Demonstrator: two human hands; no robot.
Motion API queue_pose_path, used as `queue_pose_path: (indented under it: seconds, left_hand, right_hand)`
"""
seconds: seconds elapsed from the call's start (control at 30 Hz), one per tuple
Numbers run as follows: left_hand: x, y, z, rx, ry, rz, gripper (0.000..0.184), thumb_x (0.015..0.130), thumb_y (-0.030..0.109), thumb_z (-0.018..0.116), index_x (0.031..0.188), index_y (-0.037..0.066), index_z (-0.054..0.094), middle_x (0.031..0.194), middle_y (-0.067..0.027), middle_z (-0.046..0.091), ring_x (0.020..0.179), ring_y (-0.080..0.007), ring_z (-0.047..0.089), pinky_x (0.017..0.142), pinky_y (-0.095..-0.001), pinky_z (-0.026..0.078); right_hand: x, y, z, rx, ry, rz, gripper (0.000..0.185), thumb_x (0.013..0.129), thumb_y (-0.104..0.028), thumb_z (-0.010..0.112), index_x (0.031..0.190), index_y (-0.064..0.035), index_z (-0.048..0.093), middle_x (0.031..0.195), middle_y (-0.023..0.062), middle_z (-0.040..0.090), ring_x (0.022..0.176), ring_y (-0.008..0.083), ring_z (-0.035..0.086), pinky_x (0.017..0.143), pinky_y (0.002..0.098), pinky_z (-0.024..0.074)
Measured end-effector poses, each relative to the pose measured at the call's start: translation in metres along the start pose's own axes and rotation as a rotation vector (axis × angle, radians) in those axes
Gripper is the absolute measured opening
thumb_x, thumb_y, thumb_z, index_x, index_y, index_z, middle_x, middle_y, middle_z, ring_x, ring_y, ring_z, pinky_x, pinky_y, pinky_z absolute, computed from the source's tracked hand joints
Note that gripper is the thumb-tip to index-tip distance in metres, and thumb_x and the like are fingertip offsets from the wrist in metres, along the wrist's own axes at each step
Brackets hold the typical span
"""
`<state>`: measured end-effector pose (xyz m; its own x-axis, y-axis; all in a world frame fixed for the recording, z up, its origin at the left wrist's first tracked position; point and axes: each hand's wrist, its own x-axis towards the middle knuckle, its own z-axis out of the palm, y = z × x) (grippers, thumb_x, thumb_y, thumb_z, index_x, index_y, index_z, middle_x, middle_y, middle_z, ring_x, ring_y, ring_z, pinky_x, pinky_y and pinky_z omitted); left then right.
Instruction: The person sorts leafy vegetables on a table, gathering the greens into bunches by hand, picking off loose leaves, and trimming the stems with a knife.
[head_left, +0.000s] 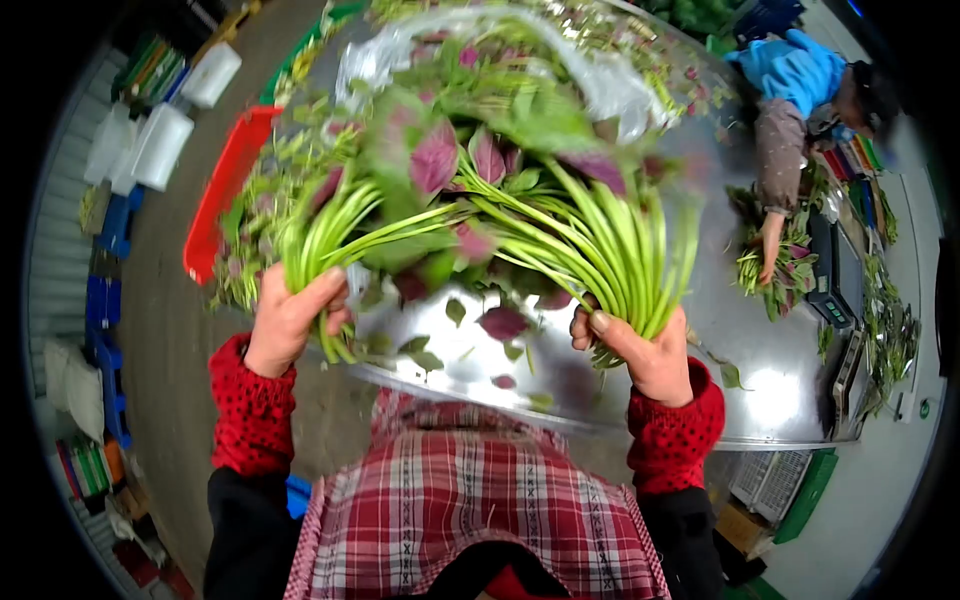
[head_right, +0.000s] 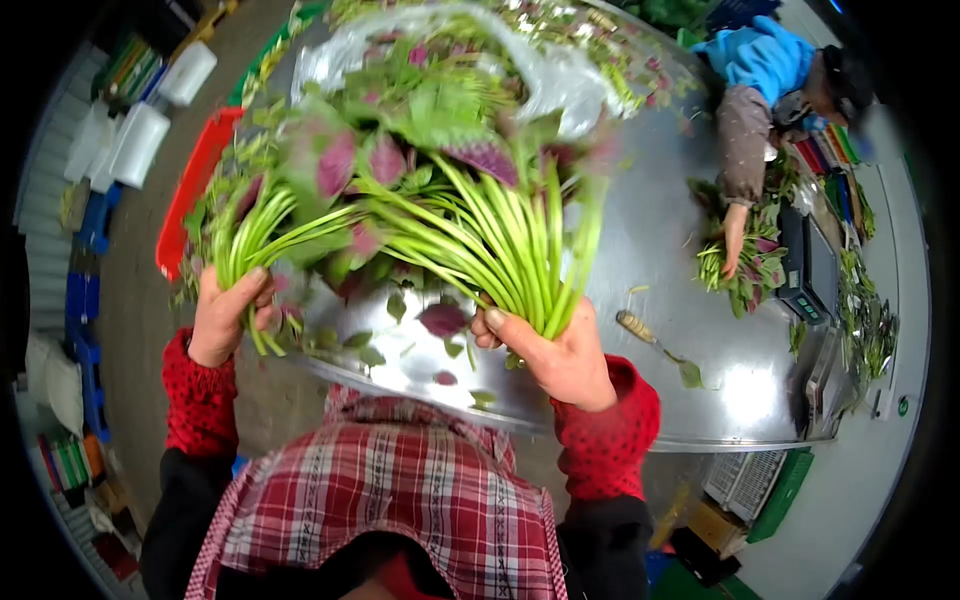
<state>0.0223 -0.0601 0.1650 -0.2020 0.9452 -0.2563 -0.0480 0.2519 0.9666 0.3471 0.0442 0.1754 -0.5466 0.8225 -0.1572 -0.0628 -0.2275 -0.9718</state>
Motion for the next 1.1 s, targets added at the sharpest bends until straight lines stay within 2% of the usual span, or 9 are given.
queue_pose_path:
  seconds: [0.13,0.3,0.43,0.53,0.63,0.8,0.87,1.0,1.1]
  left_hand:
    - [0.072,-0.019,-0.031,0.989,-0.061,0.221,0.029,0.091,0.018,0.054,0.108,-0.005,0.059,0.088,-0.0131,0.067,0.078,-0.0194,0.06,0.075,-0.0345,0.05]
    - [0.062,0.072,-0.061,0.238,0.117,0.209,0.024,0.091,0.016,0.055,0.109,0.001,0.062,0.093,-0.0055,0.065,0.075,-0.0163,0.059,0.07,-0.032,0.049]
    - [0.136,-0.003,-0.111,0.818,0.182,0.405,0.019,0.092,0.018,0.054,0.102,0.005,0.064,0.08,-0.0037,0.062,0.057,-0.0097,0.052,0.053,-0.0232,0.043]
    - [0.091,0.061,-0.093,0.099,0.121,0.25,0.025,0.092,0.023,0.056,0.092,-0.001,0.061,0.066,0.001,0.055,0.05,-0.0075,0.045,0.047,-0.0246,0.038]
    - [0.136,-0.032,-0.116,0.9,0.24,-0.056,0.031,0.093,0.024,0.056,0.095,-0.006,0.057,0.068,-0.0023,0.055,0.051,-0.013,0.046,0.05,-0.0308,0.043]
    - [0.106,0.026,-0.075,-0.021,0.396,0.294,0.015,0.088,0.017,0.062,0.086,0.003,0.059,0.061,-0.0012,0.053,0.047,-0.0097,0.047,0.042,-0.026,0.035]
    - [0.129,-0.034,-0.076,0.096,0.243,-0.241,0.015,0.09,0.016,0.06,0.082,0.004,0.058,0.059,0.0007,0.05,0.046,-0.0089,0.045,0.041,-0.0252,0.034]
    - [0.097,0.005,-0.03,0.075,0.448,0.319,0.017,0.093,0.019,0.056,0.081,0.006,0.057,0.06,0.001,0.051,0.046,-0.0076,0.044,0.043,-0.0239,0.036]
    - [0.106,-0.064,-0.002,-0.066,0.424,-0.213,0.015,0.09,0.016,0.058,0.081,0.003,0.059,0.058,-0.0019,0.052,0.046,-0.0124,0.049,0.042,-0.0275,0.04]
  right_hand:
    - [0.068,0.032,-0.016,-0.317,-0.125,0.215,0.016,0.092,-0.012,0.056,0.083,0.0013,0.057,0.072,0.0033,0.059,0.056,0.0112,0.054,0.055,0.0277,0.0471]
    - [0.045,-0.027,-0.019,-0.188,0.019,-0.041,0.012,0.09,-0.012,0.058,0.09,-0.0005,0.058,0.069,0.0004,0.055,0.055,0.0078,0.051,0.05,0.0237,0.044]
    - [0.076,0.014,-0.016,-0.279,-0.062,0.23,0.01,0.091,-0.011,0.057,0.089,-0.0009,0.057,0.07,0.0015,0.057,0.057,0.0088,0.055,0.053,0.0246,0.0464]
    - [0.06,0.003,-0.018,0.031,0.073,-0.017,0.011,0.093,-0.01,0.054,0.089,-0.0002,0.057,0.071,0.0043,0.06,0.061,0.0119,0.059,0.057,0.0262,0.0497]
    - [0.063,0.055,-0.023,-0.011,0.062,0.223,0.008,0.091,-0.005,0.053,0.089,0.0012,0.057,0.071,0.0064,0.06,0.063,0.0158,0.062,0.057,0.0277,0.0508]
    - [0.068,0.05,-0.019,0.014,0.148,0.063,0.013,0.086,-0.003,0.056,0.096,0.0051,0.058,0.077,0.0149,0.065,0.071,0.0228,0.067,0.064,0.032,0.0555]
    - [0.086,0.114,-0.032,0.341,0.054,0.514,0.015,0.087,-0.003,0.057,0.097,0.0076,0.058,0.082,0.0175,0.066,0.075,0.0242,0.068,0.066,0.0352,0.0571]
    - [0.065,0.07,0.0,0.127,0.121,-0.007,0.014,0.086,-0.001,0.056,0.098,0.0065,0.059,0.079,0.0154,0.067,0.075,0.0244,0.068,0.065,0.0337,0.0559]
    - [0.077,0.135,0.002,0.383,0.033,0.466,0.019,0.083,0.005,0.056,0.101,0.0065,0.056,0.083,0.0157,0.066,0.077,0.0263,0.067,0.068,0.0362,0.0579]
